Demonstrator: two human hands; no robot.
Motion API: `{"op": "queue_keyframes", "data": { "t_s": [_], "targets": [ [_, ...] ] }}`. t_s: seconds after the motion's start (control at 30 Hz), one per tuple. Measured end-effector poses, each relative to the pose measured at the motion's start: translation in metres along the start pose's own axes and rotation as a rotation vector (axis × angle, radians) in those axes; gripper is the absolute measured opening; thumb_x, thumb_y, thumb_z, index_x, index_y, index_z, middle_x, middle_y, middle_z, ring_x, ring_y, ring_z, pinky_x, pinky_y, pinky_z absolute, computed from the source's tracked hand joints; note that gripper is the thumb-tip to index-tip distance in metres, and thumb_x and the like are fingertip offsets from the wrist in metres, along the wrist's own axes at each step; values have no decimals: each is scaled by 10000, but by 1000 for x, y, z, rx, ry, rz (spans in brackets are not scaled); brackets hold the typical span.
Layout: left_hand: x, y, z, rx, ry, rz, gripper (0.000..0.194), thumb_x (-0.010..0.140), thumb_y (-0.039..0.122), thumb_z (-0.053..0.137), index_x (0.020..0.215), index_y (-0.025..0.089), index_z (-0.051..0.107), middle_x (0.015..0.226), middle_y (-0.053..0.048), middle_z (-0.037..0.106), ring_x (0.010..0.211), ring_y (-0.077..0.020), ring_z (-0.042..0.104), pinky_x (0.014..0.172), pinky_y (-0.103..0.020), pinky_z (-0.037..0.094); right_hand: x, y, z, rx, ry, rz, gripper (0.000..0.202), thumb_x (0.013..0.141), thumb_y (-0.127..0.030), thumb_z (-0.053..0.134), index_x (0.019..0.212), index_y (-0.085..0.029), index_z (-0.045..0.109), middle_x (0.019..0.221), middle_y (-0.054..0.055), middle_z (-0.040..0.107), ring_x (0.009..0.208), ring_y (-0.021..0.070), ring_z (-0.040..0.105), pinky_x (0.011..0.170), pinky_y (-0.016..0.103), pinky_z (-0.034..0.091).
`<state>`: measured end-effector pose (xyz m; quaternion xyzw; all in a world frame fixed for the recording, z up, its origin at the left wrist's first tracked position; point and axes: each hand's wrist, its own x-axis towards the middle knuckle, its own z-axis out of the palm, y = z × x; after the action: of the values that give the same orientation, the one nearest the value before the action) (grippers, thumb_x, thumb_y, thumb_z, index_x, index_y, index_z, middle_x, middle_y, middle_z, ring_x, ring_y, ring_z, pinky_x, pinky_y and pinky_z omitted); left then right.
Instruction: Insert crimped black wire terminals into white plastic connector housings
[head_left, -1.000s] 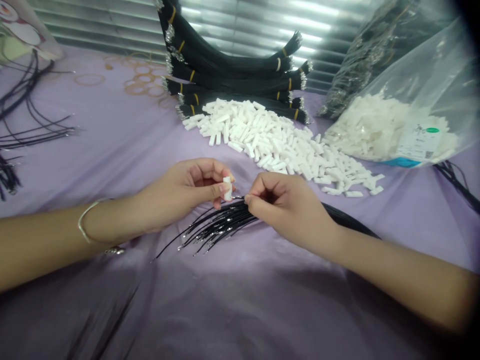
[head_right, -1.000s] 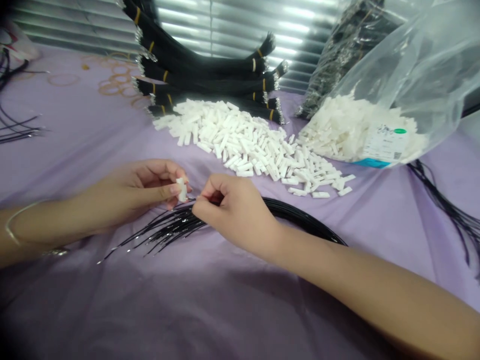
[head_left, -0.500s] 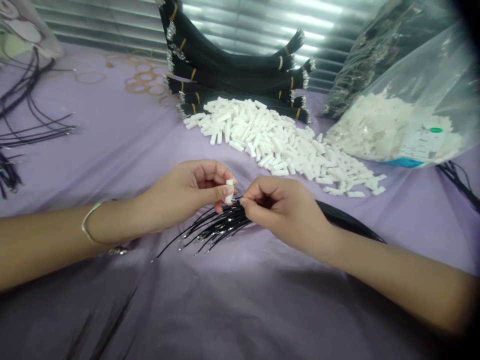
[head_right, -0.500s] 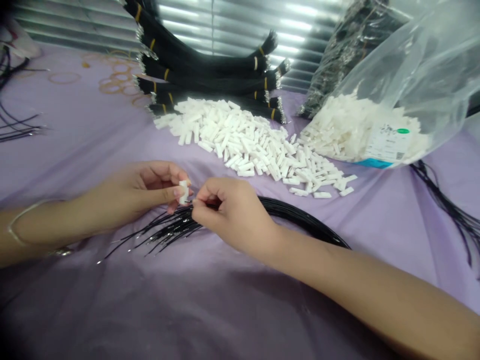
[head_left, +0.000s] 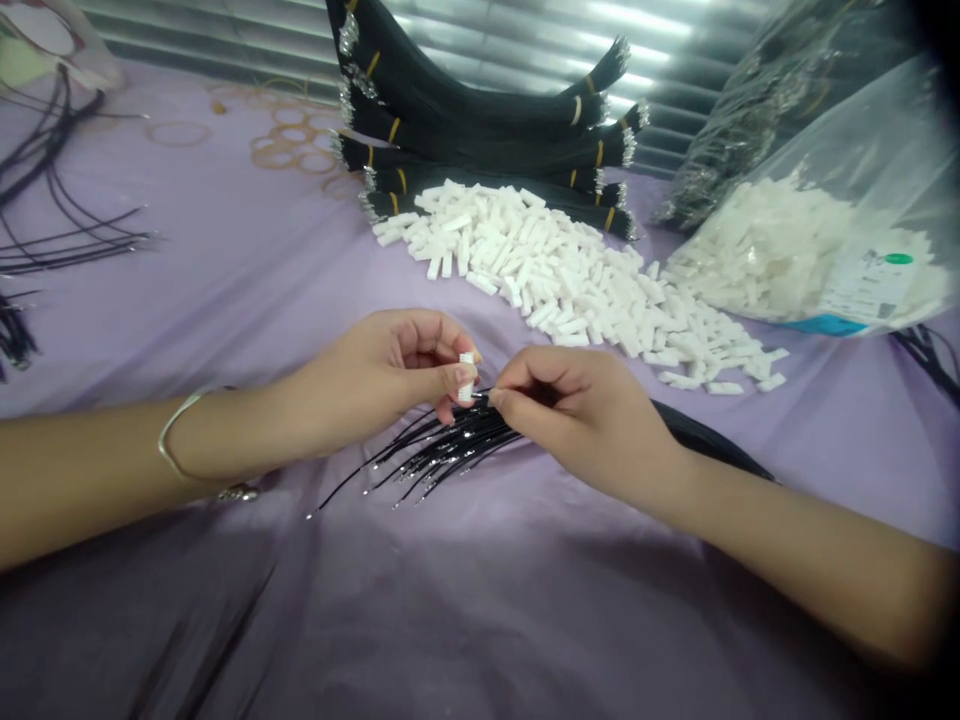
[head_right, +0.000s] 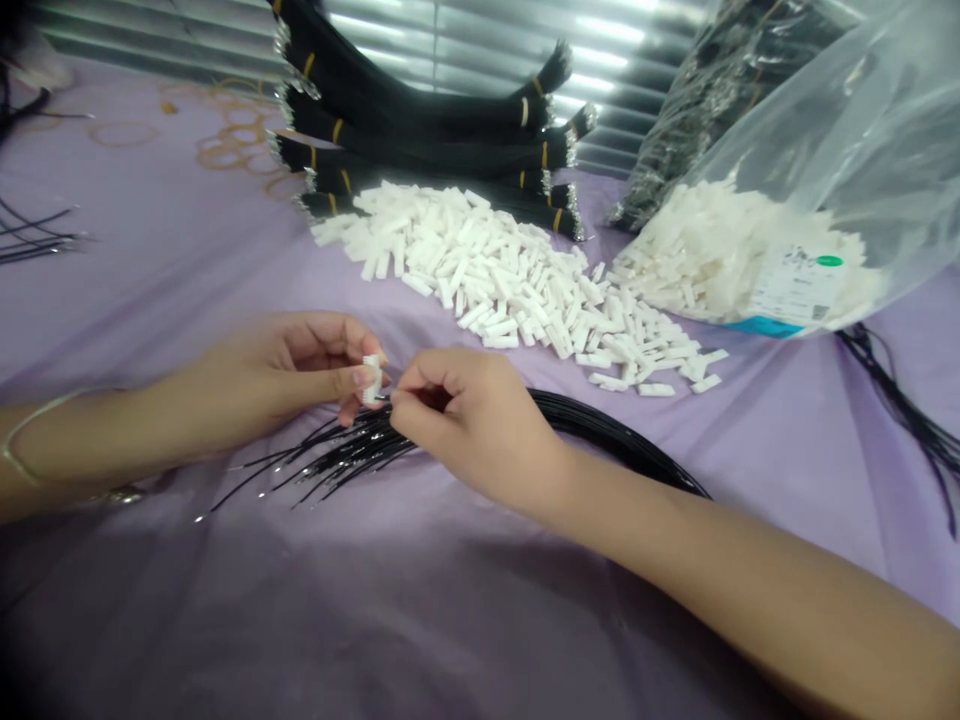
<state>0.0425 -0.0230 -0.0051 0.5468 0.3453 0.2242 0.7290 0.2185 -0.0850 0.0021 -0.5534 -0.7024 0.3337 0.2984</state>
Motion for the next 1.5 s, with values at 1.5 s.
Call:
{"op": "queue_keyframes", "data": {
  "t_s": [1.5],
  "targets": [
    [3, 0, -2, -63, 12, -3, 83, 752, 77, 610, 808, 87, 549, 717, -10, 584, 600, -75, 587, 579, -162, 502, -11, -3, 3, -200, 27, -412, 52, 798, -81, 539, 773, -127, 543, 715, 22, 557, 696, 93, 502, 656, 229, 432]
  ]
}}
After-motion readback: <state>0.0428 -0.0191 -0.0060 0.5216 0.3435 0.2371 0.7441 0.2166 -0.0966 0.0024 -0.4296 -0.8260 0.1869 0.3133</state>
